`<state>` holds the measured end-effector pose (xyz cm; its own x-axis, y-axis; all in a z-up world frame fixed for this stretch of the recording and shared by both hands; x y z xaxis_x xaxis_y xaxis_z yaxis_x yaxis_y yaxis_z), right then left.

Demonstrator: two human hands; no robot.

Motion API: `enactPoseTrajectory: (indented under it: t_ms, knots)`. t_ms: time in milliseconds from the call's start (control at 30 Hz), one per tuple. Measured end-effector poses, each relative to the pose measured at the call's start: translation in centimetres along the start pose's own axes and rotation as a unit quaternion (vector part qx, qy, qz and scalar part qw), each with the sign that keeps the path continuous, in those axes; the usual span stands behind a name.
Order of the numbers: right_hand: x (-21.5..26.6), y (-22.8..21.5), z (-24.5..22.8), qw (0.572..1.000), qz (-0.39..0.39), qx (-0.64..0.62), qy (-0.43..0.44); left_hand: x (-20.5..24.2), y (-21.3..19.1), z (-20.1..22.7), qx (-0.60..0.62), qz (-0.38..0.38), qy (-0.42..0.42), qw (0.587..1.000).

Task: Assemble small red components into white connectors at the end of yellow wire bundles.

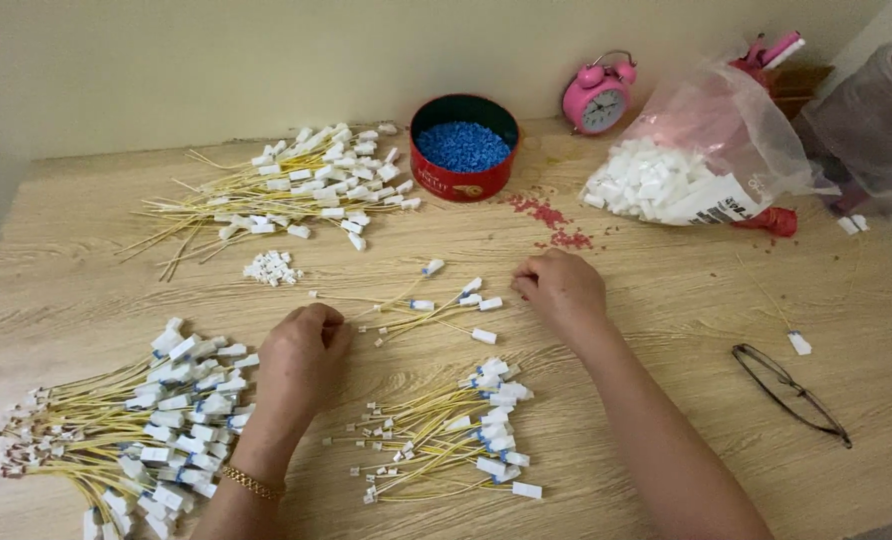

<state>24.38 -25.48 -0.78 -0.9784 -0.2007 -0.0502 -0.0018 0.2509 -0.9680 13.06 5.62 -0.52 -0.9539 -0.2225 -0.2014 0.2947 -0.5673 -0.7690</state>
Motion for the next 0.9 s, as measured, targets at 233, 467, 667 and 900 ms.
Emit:
enactPoseTrajectory:
  t_ms: [233,467,667,900]
  knots:
    - [-0.8,2.1,-0.2,0.996,-0.001,0.084,-0.035,0.9,0.0,-1.2,0.129,-0.044,-0.120,0.983]
    - [-0.3,1.6,-1.4,0.993,0.023,0.088,-0.081,1.7,-2.4,1.5,0.155,0.008,-0.059,0.986]
    - [-0.1,0.5,-1.1,0.997,0.000,-0.073,-0.041,2.6,-2.8,1.1,0.167,0.021,-0.085,0.982]
    - [1.4,0.3,-3.0,0.864,-0.060,-0.499,-0.020,3.0,-1.4,0.0,0.289,0.042,-0.093,0.952]
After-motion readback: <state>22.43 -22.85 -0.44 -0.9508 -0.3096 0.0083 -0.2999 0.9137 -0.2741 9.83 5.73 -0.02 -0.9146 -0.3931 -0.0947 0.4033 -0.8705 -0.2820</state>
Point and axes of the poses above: each hand's wrist, its own x-axis away from the middle knuckle, its own y-axis out of the palm, z = x × y, the point moved 9 cm from there along -x, towards the middle knuckle, and after that the axes turned 5 degrees about x, right-handed, at the moved point
